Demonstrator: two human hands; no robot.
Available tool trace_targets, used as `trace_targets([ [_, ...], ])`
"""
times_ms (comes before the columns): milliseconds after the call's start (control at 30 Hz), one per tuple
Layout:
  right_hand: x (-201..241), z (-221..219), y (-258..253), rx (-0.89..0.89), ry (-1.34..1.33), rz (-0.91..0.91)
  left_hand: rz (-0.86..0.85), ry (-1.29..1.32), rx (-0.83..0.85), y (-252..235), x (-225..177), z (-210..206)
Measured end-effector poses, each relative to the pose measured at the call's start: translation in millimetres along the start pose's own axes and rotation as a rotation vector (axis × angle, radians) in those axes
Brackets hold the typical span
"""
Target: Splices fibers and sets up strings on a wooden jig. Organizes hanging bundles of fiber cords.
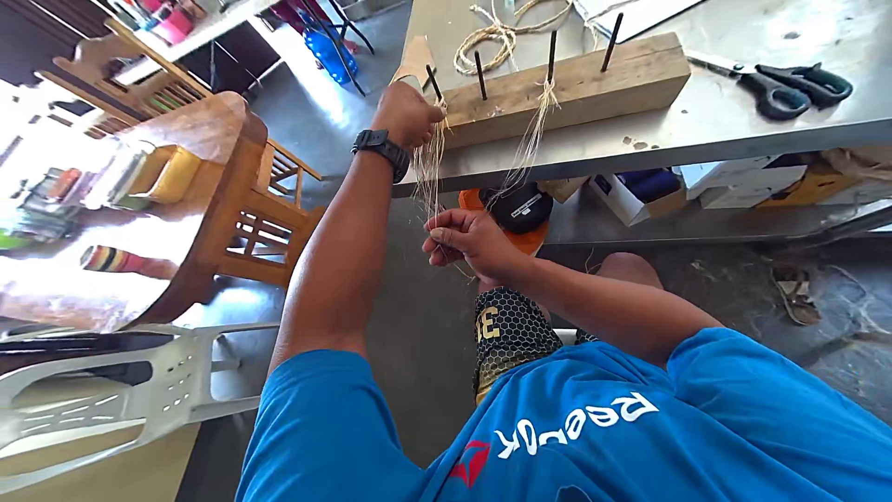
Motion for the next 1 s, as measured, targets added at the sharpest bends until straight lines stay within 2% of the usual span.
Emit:
trace_targets([
  [133,3.0,5.5,-1.1,0.004,0.007,-0.011,0.014,-0.111,-0.011,-13.0,-2.8,1.2],
  [200,0.0,14.8,0.4,-0.009,0.12,0.03,0.023,-0.13,-0.024,-13.7,-6.8,6.2],
  [333,-17.0,43.8,22.0,-0.079,0.303,0.11,0.003,-0.017,-0.083,-9.7,-14.4,18.8],
  [500,-72.7,103.6,80.1,-0.19,0.393,0.011,-0.125,0.279,-0.203,-2.2,-19.2,29.4],
  [633,-111.4,147.9,141.3,-0.31,0.548,-0.192,-0.241,0.445,-0.228,8.3,-27.0,21.8],
  [767,-149.3,180.7,193.6,-0.378,0.764,-0.378,-0.347,0.18,-0.075,19.9,-63.2,-10.3],
  [867,-168.2,193.0,209.1,-0.324,0.879,-0.52,-0.39,0.002,-0.065,19.8,-97.7,-33.8],
  [1000,-171.2,190.2,202.3,-0.235,0.999,-0.498,-0.378,-0.077,-0.086,5.7,-124.6,-48.2],
])
Point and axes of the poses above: each hand's wrist, its own y-axis away from the middle knuckle, its own z-axis out of the back of the hand, x = y × z, the point moved 3 cm from there along -y, towards the middle knuckle, and after that the axes turned 8 degrees about x, right-handed, at the moved point
